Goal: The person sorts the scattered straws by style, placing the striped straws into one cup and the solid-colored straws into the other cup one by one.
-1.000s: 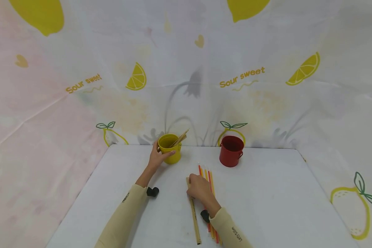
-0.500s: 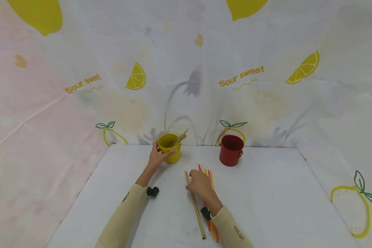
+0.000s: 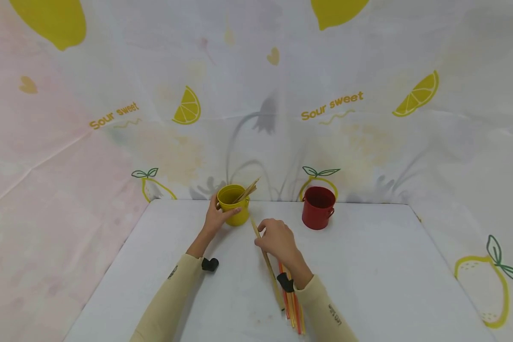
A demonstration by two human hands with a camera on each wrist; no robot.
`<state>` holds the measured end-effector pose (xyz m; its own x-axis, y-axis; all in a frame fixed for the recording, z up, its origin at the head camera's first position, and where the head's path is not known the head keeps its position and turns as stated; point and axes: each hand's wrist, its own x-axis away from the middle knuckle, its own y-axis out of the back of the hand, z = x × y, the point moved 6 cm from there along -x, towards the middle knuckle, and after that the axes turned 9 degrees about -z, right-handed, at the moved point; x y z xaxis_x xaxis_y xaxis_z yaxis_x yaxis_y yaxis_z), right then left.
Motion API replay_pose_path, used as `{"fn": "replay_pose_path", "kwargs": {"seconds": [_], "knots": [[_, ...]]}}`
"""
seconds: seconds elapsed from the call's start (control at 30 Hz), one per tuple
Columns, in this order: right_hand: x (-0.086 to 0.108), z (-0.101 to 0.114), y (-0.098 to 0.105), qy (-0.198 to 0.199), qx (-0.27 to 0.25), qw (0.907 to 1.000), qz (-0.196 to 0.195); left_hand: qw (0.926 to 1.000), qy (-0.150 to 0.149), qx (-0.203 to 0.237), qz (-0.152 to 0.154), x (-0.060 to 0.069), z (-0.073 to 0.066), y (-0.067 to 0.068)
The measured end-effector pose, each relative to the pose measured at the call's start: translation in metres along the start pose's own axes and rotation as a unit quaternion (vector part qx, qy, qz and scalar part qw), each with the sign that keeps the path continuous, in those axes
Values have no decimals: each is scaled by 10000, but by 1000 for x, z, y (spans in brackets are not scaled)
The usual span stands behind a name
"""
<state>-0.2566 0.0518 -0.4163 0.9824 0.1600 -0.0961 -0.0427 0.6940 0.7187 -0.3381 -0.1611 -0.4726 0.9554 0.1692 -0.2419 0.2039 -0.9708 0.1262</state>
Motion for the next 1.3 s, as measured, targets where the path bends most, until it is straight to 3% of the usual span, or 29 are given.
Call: {"fn": "replay_pose_path", "kwargs": {"seconds": [0.07,0.3,0.73,0.87,1.1,1.3], "knots": [[-2,5,7,88,-80,9998,-149,10000,-11,-25,-1,0,-1,0],[-7,20,28,445,-420,9952,-763,9998,-17,-20,-203,-16,40,-4],[-12,52,59,1048,-775,9764,-1724,9996,-97,-2,-281,-16,42,-3],[-13,61,67,1241,-1018,9667,-1993,9998,-59,82,-163,-16,39,-3],[-15,75,83,1644,-1448,9414,-2563,10000,-22,39,-19,-4,6,0],[-16,82,92,1900,-2035,9157,-2899,10000,34,71,-7,-2,3,0]]}}
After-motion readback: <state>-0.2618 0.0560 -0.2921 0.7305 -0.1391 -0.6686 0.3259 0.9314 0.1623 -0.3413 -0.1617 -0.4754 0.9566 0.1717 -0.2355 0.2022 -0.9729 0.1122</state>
